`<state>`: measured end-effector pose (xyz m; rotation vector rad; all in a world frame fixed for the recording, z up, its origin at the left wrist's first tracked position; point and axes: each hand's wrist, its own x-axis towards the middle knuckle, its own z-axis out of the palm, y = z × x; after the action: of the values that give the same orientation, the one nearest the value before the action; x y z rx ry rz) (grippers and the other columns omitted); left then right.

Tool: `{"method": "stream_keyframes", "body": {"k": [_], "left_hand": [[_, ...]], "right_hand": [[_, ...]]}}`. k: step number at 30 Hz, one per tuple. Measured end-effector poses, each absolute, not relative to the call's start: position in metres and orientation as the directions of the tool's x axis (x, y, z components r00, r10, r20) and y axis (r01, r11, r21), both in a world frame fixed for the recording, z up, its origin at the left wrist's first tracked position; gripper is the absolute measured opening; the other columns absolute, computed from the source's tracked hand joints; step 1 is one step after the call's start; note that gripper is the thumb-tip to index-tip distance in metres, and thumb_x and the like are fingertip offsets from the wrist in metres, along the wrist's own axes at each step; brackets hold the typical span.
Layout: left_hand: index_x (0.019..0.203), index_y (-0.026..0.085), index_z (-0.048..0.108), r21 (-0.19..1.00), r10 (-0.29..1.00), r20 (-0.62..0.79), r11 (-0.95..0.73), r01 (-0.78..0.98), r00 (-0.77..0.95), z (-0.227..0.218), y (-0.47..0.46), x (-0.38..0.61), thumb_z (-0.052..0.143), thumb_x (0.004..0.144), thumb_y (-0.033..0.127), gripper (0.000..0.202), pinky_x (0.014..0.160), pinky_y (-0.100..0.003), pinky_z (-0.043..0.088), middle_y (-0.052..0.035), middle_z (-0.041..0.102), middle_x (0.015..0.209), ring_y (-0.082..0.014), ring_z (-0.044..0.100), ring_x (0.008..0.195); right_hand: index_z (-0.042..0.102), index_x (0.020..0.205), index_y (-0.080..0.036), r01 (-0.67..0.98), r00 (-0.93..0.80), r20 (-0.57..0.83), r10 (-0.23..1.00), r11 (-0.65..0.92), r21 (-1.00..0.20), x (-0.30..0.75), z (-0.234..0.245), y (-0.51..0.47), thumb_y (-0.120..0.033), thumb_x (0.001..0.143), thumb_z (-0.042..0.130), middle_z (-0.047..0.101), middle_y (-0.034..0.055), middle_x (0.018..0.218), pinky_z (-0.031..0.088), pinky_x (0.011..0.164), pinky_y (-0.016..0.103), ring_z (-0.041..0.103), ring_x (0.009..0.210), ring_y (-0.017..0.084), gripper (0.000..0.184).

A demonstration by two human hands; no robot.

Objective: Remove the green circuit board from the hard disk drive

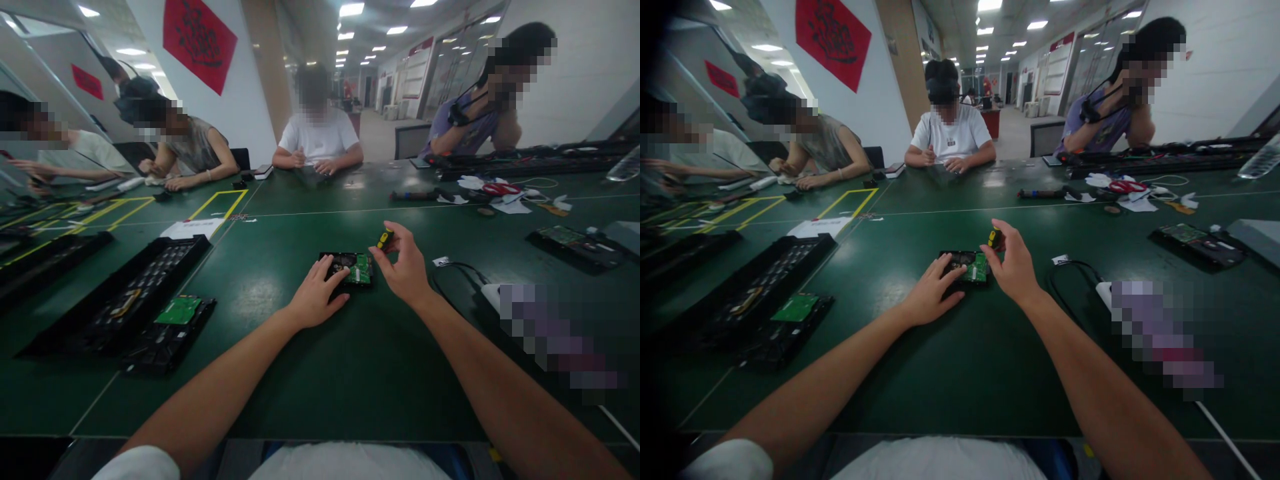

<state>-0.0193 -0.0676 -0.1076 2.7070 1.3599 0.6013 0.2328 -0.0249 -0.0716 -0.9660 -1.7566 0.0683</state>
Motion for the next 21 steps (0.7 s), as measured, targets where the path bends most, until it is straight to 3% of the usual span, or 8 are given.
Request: {"method": "stream_keyframes", "body": {"k": [5,10,16,21], "left_hand": [[0.158,0.024,0.046,0.212,0.788,0.311,-0.602,0.77,0.531,-0.109,-0.0671,-0.0196,0.06,0.102,0.045,0.061,0.129,-0.063,0.026,-0.0169,0.027,0.173,-0.0372,0.02,0.163],[0.157,0.024,0.047,0.208,0.788,0.305,-0.604,0.769,0.535,-0.1116,-0.0657,-0.0207,0.061,0.102,0.045,0.061,0.129,-0.063,0.025,-0.0173,0.029,0.172,-0.0372,0.022,0.162],[0.157,0.023,0.047,0.207,0.788,0.31,-0.603,0.771,0.533,-0.1129,-0.0654,-0.0208,0.061,0.102,0.045,0.061,0.129,-0.063,0.025,-0.0169,0.029,0.172,-0.0372,0.021,0.163],[0.158,0.023,0.046,0.211,0.788,0.306,-0.603,0.769,0.535,-0.1124,-0.0654,-0.0207,0.06,0.102,0.045,0.062,0.13,-0.062,0.025,-0.0168,0.027,0.173,-0.0373,0.02,0.163]], "right_hand": [[0.039,0.156,-0.03,0.518,-0.121,0.754,0.646,0.689,-0.507,0.2327,-0.0701,-0.0249,-0.034,0.103,0.057,0.066,0.0123,0.138,0.062,0.099,0.052,0.074,0.106,0.027,0.056],[0.048,0.15,-0.03,0.576,-0.065,0.784,0.617,0.665,-0.476,0.2324,-0.0697,-0.0253,-0.04,0.098,0.068,0.067,0.0115,0.131,0.066,0.087,0.05,0.073,0.094,0.026,0.057],[0.04,0.156,-0.032,0.54,-0.114,0.765,0.633,0.686,-0.487,0.2325,-0.0691,-0.0259,-0.036,0.104,0.056,0.067,0.0109,0.135,0.064,0.095,0.052,0.074,0.101,0.027,0.055],[0.049,0.15,-0.032,0.595,-0.089,0.789,0.608,0.668,-0.447,0.2311,-0.0685,-0.028,-0.041,0.099,0.066,0.067,0.0108,0.128,0.066,0.085,0.05,0.072,0.094,0.027,0.055]]}}
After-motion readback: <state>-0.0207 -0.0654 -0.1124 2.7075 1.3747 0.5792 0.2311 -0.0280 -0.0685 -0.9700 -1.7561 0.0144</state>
